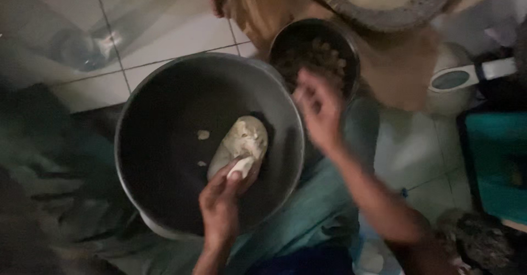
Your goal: The person sits on the floor and repeatedly takes small pieces of dough, flattens them, fills them with a dark mixture from a nearby bowl, and seals them into small dumplings. The finished dumplings are placed into a second bowl.
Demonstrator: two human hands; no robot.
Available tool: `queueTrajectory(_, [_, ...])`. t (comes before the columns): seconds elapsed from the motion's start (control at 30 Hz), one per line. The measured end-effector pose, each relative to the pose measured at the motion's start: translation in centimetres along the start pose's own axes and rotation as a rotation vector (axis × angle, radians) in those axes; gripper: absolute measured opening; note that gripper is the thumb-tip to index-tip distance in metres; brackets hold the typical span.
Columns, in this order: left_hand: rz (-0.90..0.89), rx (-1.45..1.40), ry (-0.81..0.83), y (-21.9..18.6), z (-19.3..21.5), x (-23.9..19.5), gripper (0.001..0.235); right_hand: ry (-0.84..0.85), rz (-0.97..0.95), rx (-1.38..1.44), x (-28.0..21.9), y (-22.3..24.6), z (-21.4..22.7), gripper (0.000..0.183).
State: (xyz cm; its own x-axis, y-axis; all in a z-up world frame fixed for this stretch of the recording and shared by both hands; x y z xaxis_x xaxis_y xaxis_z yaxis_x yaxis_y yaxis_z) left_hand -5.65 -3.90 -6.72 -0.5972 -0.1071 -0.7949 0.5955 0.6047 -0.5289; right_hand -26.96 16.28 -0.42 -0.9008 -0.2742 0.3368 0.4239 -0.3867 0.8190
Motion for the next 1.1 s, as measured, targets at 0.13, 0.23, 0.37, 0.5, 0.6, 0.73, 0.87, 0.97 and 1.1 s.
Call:
queueTrajectory(0.13, [-0.013,-0.018,-0.032,-0.5,1.9,-0.5,0.035,0.19,0.114,-0.63,8.4,-6.9,4.7,0.028])
queueTrajectory(0.23, [0.004,0.031,-0.008,0.6,2.0,-0.3,0.027,0.425,0.349,-0.988,10.3,-10.9,3.9,0.033])
queueTrajectory(0.37, [-0.085,-0.036,0.007,0.5,2.1,0.0,0.022,0.602,0.244,-1.012,9.9,-14.2,2.7,0.032])
queueTrajectory(0.5, [-0.076,0.045,-0.08,0.3,2.3,-0.3,0.02,0.557,0.248,-0.908,10.4,-12.9,2.8,0.041])
queueTrajectory(0.6, [-0.122,0.073,-0.05,-0.4,1.7,-0.8,0.019,0.544,0.218,-0.937,10.4,-13.5,3.4,0.038])
queueTrajectory(0.73, [-0.107,0.12,-0.127,-0.7,1.7,-1.1,0.02,0.54,0.109,-0.872,9.7,-14.3,3.5,0.021])
queueTrajectory(0.87, [-0.22,0.027,-0.109,-2.7,0.7,-2.5,0.028,0.18,0.136,-0.446,8.6,-7.9,4.5,0.028])
queueTrajectory(0.97, [-0.424,0.032,-0.053,-5.6,-2.0,-4.1,0.042,-0.05,-0.217,0.24,4.6,-4.0,4.3,0.024])
queueTrajectory(1.1, [-0.842,0.248,-0.001,-9.6,-7.0,-7.4,0.04,-0.006,-0.313,0.714,-2.3,4.0,0.3,0.026])
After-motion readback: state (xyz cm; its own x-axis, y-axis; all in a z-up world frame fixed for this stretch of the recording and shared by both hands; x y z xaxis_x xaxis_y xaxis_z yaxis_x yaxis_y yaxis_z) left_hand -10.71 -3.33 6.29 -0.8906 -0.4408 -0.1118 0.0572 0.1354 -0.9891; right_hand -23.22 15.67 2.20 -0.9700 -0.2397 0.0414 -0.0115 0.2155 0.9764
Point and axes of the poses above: each hand's wrist, its own x-axis towards the middle knuckle, its own z-axis out of the back of the hand, y = z × x, the point moved 9 cm from there along x, towards the middle knuckle, and after that the axes turned 14 degrees about z, right-handed, at the moved point
